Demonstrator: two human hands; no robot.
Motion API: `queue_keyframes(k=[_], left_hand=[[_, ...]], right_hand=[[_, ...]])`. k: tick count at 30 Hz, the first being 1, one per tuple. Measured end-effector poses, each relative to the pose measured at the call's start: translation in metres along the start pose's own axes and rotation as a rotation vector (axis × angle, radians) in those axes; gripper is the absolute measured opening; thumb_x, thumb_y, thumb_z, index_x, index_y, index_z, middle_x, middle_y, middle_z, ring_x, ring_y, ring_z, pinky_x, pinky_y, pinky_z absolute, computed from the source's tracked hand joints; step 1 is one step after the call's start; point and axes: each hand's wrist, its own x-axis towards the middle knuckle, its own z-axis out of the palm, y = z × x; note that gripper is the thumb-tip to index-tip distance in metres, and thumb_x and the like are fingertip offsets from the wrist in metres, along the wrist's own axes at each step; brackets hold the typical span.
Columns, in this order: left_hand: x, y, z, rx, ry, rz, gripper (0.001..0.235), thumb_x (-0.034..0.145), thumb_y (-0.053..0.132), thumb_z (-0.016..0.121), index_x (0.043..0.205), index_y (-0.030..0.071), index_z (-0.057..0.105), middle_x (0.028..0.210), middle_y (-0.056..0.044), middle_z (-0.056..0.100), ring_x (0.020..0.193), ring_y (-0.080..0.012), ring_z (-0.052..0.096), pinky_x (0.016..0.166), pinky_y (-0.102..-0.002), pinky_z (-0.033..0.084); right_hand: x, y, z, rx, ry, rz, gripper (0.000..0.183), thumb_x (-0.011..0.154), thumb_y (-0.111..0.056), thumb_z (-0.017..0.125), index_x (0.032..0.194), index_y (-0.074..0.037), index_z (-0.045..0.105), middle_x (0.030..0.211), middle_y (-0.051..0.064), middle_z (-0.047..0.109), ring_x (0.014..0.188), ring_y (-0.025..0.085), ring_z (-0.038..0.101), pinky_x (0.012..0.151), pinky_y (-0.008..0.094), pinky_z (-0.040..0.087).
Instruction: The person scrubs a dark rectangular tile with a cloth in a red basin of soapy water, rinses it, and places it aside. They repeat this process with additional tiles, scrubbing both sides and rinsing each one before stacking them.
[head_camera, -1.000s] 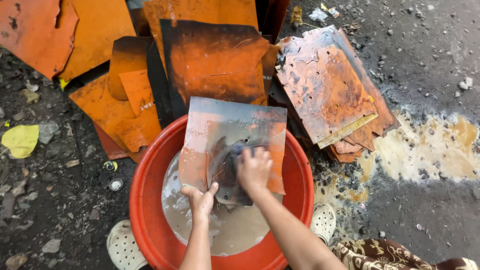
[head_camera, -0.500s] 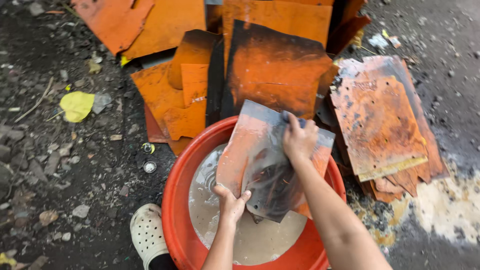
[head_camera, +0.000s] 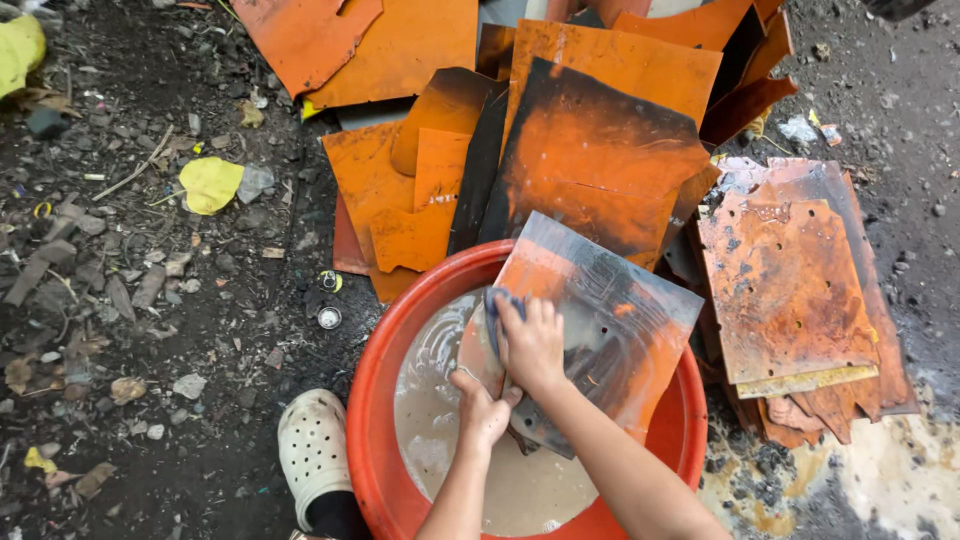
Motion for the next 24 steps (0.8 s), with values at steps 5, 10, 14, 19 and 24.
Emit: queue_keyframes(k=[5, 10, 14, 19, 24], left_hand=[[0.006, -0.007, 0.0, 0.047, -0.025, 0.047, 0.093, 0.077, 0.025, 0.086, 0.136, -0.007, 0.022, 0.131, -0.033, 0.057, 0.125, -0.0421, 0.058, 0.107, -0.043, 0.045], [0.01, -0.014, 0.008, 0.02, 0.01, 0.144, 0.102, 0.077, 0.023, 0.087, 0.138, -0.014, 0.013, 0.132, -0.036, 0.053, 0.125, -0.0445, 0.056, 0.106, -0.044, 0.045], [0.013, -0.013, 0.007, -0.047, -0.032, 0.064, 0.087, 0.075, 0.025, 0.082, 0.132, -0.009, 0.025, 0.128, -0.031, 0.061, 0.121, -0.0393, 0.063, 0.103, -0.042, 0.05], [0.014, -0.016, 0.007, 0.027, -0.019, 0.105, 0.103, 0.075, 0.027, 0.087, 0.139, -0.012, 0.016, 0.132, -0.036, 0.054, 0.126, -0.0438, 0.055, 0.104, -0.044, 0.046], [0.014, -0.026, 0.008, 0.043, 0.01, 0.112, 0.095, 0.074, 0.027, 0.087, 0.133, -0.014, 0.026, 0.132, -0.038, 0.053, 0.127, -0.0457, 0.055, 0.108, -0.044, 0.043]], right_hand=[[-0.005, 0.048, -0.02, -0.028, -0.197, -0.206, 0.041, 0.078, -0.017, 0.069, 0.118, -0.026, 0.074, 0.1, 0.014, 0.062, 0.096, 0.037, 0.058, 0.074, 0.052, 0.046], [0.063, 0.085, 0.001, -0.142, 0.071, 0.18, 0.03, 0.09, -0.023, 0.07, 0.119, -0.023, 0.074, 0.106, 0.022, 0.057, 0.1, 0.043, 0.055, 0.074, 0.053, 0.048], [0.051, 0.028, 0.02, -0.208, 0.052, 0.014, 0.026, 0.093, -0.027, 0.07, 0.117, -0.02, 0.07, 0.11, 0.02, 0.058, 0.106, 0.04, 0.055, 0.088, 0.054, 0.046], [-0.037, 0.017, -0.018, -0.046, -0.139, -0.158, 0.042, 0.08, -0.021, 0.067, 0.121, -0.025, 0.072, 0.107, 0.017, 0.063, 0.099, 0.039, 0.058, 0.083, 0.052, 0.046], [-0.03, 0.105, -0.046, -0.279, 0.107, 0.276, 0.024, 0.093, -0.022, 0.066, 0.116, -0.024, 0.072, 0.119, 0.021, 0.063, 0.103, 0.042, 0.058, 0.081, 0.055, 0.049]])
